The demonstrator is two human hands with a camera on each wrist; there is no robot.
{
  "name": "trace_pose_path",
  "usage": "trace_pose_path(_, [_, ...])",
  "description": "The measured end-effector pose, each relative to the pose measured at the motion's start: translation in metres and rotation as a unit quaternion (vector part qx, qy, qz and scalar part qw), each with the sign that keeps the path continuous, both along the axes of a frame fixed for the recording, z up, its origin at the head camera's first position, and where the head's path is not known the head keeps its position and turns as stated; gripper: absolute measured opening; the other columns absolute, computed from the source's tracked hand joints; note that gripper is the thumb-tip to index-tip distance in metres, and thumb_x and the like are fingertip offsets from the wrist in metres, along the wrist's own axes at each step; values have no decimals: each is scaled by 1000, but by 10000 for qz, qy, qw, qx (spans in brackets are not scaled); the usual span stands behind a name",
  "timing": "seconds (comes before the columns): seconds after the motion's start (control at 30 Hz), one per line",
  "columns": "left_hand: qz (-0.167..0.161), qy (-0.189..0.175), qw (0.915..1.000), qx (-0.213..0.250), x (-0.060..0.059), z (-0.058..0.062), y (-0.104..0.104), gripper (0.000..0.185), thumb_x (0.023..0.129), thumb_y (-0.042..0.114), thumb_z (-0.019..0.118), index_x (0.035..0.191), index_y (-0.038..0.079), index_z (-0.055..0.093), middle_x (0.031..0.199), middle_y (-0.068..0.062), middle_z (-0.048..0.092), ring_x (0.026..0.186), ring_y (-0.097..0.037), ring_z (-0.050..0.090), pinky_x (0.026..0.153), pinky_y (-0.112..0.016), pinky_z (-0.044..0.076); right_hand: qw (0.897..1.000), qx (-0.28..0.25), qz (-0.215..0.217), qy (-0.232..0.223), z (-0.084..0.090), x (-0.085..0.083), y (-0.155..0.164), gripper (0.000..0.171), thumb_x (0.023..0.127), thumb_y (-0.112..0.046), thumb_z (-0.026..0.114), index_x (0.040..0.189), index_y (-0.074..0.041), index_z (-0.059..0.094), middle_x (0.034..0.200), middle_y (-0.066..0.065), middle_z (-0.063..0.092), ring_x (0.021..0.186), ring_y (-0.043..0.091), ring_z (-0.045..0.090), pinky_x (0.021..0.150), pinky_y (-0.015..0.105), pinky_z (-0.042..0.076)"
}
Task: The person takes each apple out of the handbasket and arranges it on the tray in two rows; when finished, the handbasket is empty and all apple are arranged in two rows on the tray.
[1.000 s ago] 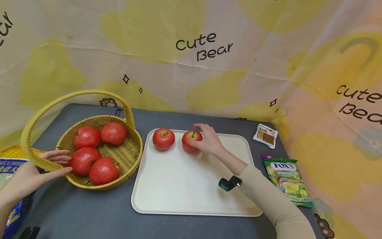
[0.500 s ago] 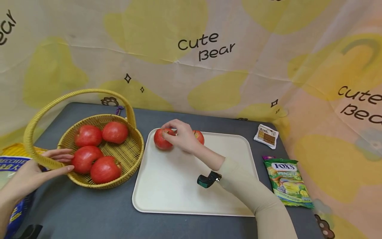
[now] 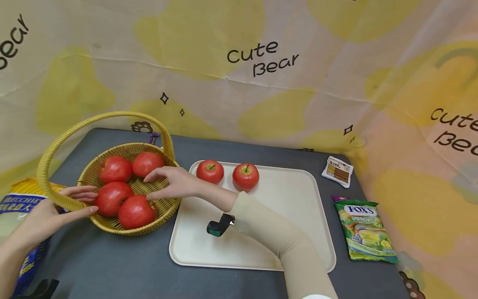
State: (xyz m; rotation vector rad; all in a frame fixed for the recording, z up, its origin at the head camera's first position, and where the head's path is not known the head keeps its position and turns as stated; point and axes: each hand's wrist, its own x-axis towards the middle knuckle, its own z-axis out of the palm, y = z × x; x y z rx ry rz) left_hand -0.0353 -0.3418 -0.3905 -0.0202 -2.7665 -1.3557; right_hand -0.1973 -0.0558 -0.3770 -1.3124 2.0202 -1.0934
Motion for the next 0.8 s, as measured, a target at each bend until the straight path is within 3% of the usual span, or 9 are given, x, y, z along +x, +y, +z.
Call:
trace_pose_path(0.23, [8,-31,10000,-27,-1,0,0,49,89,19,73,131,3,55,112,7,66,100,11,55,80,-6,40,9909,1112,648,394,-11,6,-29,68,83,-40,76,139,-12,49,135,-2,52,117,10,48,91,14,41])
trace_pose_path(0.47, [-1,66,10000,-49,0,0,1,48,88,18,74,130,2,56,111,9,66,99,11,55,80,-6,39,9749,2026,887,275,-11,12,-41,75,78,-48,78,138,-18,46,121,-10,55,108,0,49,86,12,40])
trace_pose_path(0.63, [6,116,9999,-51,0,-1,1,48,88,18,75,129,2,56,110,9,66,98,10,56,81,-6,39,9733,2083,790,551,-16,15,-42,75,75,-52,79,135,-20,47,113,-12,57,101,-1,52,83,11,40])
trace_pose_path(0.8, [17,100,9999,-52,0,0,2,48,88,19,74,129,2,56,110,8,66,98,10,56,81,-5,39,9783,1512,824,1151,-20,14,-38,76,74,-46,80,135,-14,47,118,-6,55,105,1,49,84,12,39])
